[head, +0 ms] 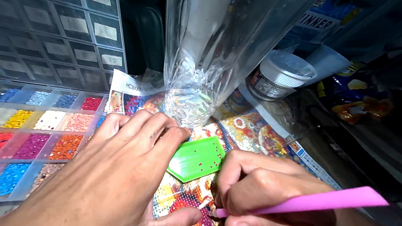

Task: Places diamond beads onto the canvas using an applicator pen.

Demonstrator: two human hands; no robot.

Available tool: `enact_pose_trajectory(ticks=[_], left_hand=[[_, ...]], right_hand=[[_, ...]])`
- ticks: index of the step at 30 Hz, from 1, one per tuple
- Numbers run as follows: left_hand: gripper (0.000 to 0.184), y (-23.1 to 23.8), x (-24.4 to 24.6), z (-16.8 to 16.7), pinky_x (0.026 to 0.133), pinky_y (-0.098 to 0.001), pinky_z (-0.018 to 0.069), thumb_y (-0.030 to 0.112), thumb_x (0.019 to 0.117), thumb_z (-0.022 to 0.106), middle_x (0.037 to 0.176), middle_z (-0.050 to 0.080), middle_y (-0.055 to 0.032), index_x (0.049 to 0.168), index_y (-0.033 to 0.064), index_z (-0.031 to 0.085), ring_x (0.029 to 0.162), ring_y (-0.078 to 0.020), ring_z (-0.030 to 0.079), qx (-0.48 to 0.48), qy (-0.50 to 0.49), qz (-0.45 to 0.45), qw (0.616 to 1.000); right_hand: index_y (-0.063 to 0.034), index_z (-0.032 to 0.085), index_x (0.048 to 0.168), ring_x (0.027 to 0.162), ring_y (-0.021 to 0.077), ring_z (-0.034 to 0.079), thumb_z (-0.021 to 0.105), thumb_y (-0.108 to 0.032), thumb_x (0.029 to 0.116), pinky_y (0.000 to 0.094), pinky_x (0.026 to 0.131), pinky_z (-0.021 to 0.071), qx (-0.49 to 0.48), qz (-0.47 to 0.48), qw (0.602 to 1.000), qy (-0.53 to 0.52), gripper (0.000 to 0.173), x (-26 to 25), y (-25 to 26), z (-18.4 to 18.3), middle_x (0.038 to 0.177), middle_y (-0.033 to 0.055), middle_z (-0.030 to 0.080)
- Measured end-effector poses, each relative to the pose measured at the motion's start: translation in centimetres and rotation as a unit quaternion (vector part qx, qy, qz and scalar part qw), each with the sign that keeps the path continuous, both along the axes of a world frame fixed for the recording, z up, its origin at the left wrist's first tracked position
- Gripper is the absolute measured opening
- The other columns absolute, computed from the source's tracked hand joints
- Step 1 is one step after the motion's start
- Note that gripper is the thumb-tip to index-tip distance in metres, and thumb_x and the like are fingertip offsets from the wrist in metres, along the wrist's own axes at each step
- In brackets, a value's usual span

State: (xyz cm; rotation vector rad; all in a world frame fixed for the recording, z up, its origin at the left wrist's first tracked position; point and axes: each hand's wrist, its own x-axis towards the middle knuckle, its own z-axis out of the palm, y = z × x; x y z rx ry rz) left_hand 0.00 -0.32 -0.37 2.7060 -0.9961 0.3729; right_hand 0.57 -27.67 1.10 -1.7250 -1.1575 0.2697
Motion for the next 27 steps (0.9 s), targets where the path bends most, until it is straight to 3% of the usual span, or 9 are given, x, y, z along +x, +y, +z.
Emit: enact_pose_trajectory(ticks=[13,20,25,27], left_hand=[[0.09,0.0,-0.1,-0.1,0.083,-0.0506,0.0405,0.088,0.0759,0.049,0.119,0.063,-0.0032,0.133,0.0201,0.064,0.105,-0.0248,0.059,-0.004,-0.005,0.002,1.0],[0.066,0.1,0.0,0.0,0.084,-0.049,0.0399,0.072,0.0888,0.048,0.119,0.064,0.0004,0.13,0.0229,0.064,0.11,-0.0226,0.058,-0.029,0.014,0.004,0.999],[0.056,0.2,0.1,-0.1,0.083,-0.0474,0.0405,0.068,0.0895,0.052,0.115,0.064,0.0037,0.124,0.0256,0.066,0.106,-0.0195,0.059,-0.036,0.012,-0.002,0.999],[0.055,0.2,0.1,-0.1,0.083,-0.0464,0.0392,0.067,0.0896,0.054,0.115,0.064,0.005,0.125,0.0265,0.065,0.105,-0.0179,0.058,-0.041,0.02,-0.006,0.999]], right_hand=[[-0.0023,0.067,0.099,0.086,0.0069,0.062,0.064,-0.013,0.101,0.0178,0.071,0.0516,-0.031,0.0,0.999,-0.026,0.011,-0.1,0.2,0.3,0.091,0.006,0.062],[-0.0028,0.067,0.099,0.085,0.0075,0.061,0.064,-0.013,0.101,0.0182,0.071,0.0504,-0.055,-0.008,0.998,-0.033,0.011,-0.3,0.3,0.6,0.091,0.0059,0.062],[-0.0022,0.064,0.09,0.086,0.0135,0.069,0.065,-0.01,0.0994,0.0289,0.076,0.0617,0.05,-0.011,0.997,0.052,0.012,0.3,-0.1,1.3,0.088,0.0067,0.065],[-0.0062,0.063,0.088,0.084,0.0112,0.068,0.067,-0.012,0.0983,0.0276,0.075,0.0613,0.081,-0.057,0.994,0.04,0.012,0.6,-0.3,1.8,0.087,0.003,0.066]])
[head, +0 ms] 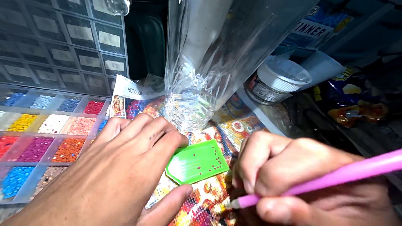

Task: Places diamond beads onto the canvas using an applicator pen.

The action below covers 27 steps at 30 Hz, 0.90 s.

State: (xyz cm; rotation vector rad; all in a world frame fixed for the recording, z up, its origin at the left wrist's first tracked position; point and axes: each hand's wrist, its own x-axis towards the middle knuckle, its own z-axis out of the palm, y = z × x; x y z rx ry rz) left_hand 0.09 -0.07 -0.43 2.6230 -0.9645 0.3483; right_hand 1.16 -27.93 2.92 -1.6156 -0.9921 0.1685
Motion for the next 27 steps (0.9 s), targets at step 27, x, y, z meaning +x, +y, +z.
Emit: enact_pose_trajectory(ticks=[27], left_hand=[[0.051,0.3,0.0,0.1,0.086,-0.0454,0.0403,0.063,0.0864,0.065,0.102,0.066,0.006,0.118,0.024,0.068,0.095,-0.0129,0.06,-0.041,0.033,-0.013,0.999]], right_hand=[[-0.0094,0.068,0.092,0.083,0.0067,0.065,0.069,-0.012,0.0952,0.0198,0.069,0.0575,-0.101,-0.075,0.987,-0.101,0.005,1.8,-0.6,-1.6,0.087,-0.0034,0.065]])
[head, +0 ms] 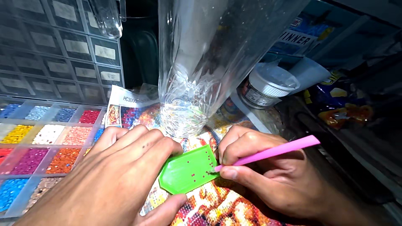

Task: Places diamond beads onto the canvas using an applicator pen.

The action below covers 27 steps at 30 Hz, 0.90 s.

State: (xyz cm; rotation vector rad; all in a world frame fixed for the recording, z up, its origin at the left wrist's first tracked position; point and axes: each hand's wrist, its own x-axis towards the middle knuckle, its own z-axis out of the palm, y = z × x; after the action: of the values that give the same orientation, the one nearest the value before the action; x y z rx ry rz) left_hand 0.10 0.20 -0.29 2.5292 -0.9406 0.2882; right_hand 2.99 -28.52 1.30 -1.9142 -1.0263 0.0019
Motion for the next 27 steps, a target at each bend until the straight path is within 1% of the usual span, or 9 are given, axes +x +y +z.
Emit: enact_pose_trajectory(ticks=[5,9,10,12,14,16,19,22,27], left_hand=[[0.052,-0.1,0.0,-0.1,0.085,-0.0445,0.0395,0.064,0.087,0.064,0.101,0.066,0.0062,0.119,0.0237,0.067,0.093,-0.0124,0.06,-0.002,-0.006,0.004,1.0],[0.053,-0.2,0.0,-0.3,0.084,-0.0446,0.0398,0.065,0.0872,0.062,0.099,0.065,0.0072,0.119,0.0236,0.068,0.091,-0.0119,0.059,-0.001,-0.019,0.005,1.0],[0.052,-0.2,0.0,-0.3,0.084,-0.0445,0.0397,0.065,0.0871,0.062,0.099,0.065,0.0074,0.118,0.0238,0.068,0.091,-0.0118,0.059,-0.002,-0.02,0.006,1.0],[0.052,-0.1,0.0,-0.3,0.083,-0.0439,0.0404,0.066,0.0871,0.062,0.101,0.066,0.0075,0.119,0.0245,0.067,0.093,-0.012,0.06,0.0,-0.022,0.008,1.0],[0.054,-0.1,0.0,-0.3,0.083,-0.044,0.0404,0.066,0.0872,0.062,0.103,0.066,0.0066,0.121,0.024,0.067,0.094,-0.0127,0.06,0.002,-0.018,0.006,1.0],[0.054,-0.1,0.0,-0.2,0.085,-0.0447,0.0409,0.065,0.0874,0.063,0.104,0.066,0.0061,0.122,0.0233,0.067,0.096,-0.0131,0.06,0.003,-0.015,0.006,1.0],[0.053,-0.1,0.0,-0.2,0.085,-0.0445,0.0402,0.065,0.0878,0.062,0.103,0.066,0.0064,0.121,0.0239,0.067,0.094,-0.0128,0.06,0.008,-0.012,0.009,1.0],[0.054,-0.1,0.0,-0.2,0.083,-0.0448,0.0393,0.065,0.0879,0.062,0.102,0.065,0.0054,0.121,0.0233,0.067,0.092,-0.0137,0.059,0.011,-0.014,0.009,1.0],[0.054,-0.1,0.0,-0.1,0.082,-0.0436,0.0388,0.064,0.088,0.061,0.102,0.065,0.0063,0.122,0.0235,0.067,0.092,-0.0134,0.058,0.013,-0.014,0.007,1.0]], right_hand=[[-0.0095,0.068,0.09,0.083,0.0069,0.065,0.07,-0.012,0.0947,0.0197,0.069,0.0568,0.001,-0.002,1.0,-0.006,0.005,0.0,0.0,0.1,0.088,-0.0034,0.064],[-0.0093,0.065,0.089,0.08,0.0081,0.066,0.07,-0.012,0.0958,0.0224,0.069,0.059,0.048,0.025,0.998,0.015,0.009,-0.6,-0.1,0.5,0.086,-0.0017,0.065],[-0.0081,0.065,0.088,0.081,0.0085,0.066,0.069,-0.012,0.0965,0.0234,0.071,0.0585,0.059,0.043,0.997,0.034,0.01,-0.9,0.0,0.5,0.085,-0.0006,0.065],[-0.0047,0.067,0.092,0.088,0.0104,0.067,0.067,-0.012,0.0988,0.0248,0.077,0.0579,0.048,0.094,0.993,0.052,0.01,-1.5,0.0,0.5,0.09,0.0036,0.067],[-0.0018,0.067,0.094,0.09,0.012,0.066,0.064,-0.011,0.1001,0.0242,0.076,0.0567,0.023,0.127,0.99,0.061,0.012,-2.0,0.3,0.5,0.092,0.008,0.065],[-0.0005,0.068,0.094,0.09,0.0126,0.065,0.064,-0.011,0.1003,0.0236,0.075,0.0556,0.008,0.138,0.988,0.063,0.014,-2.2,0.5,0.4,0.092,0.0097,0.064],[-0.0003,0.067,0.093,0.09,0.0129,0.065,0.065,-0.01,0.0996,0.0236,0.074,0.0559,0.008,0.14,0.988,0.068,0.013,-2.1,0.5,0.2,0.092,0.0098,0.064],[-0.0004,0.066,0.094,0.09,0.0128,0.066,0.064,-0.01,0.0999,0.0238,0.075,0.0567,0.021,0.143,0.986,0.083,0.012,-2.0,0.5,0.0,0.093,0.0096,0.063],[-0.0015,0.066,0.094,0.09,0.012,0.066,0.063,-0.011,0.1004,0.0238,0.076,0.0571,0.015,0.142,0.986,0.089,0.012,-2.1,0.5,0.0,0.093,0.0086,0.063]])
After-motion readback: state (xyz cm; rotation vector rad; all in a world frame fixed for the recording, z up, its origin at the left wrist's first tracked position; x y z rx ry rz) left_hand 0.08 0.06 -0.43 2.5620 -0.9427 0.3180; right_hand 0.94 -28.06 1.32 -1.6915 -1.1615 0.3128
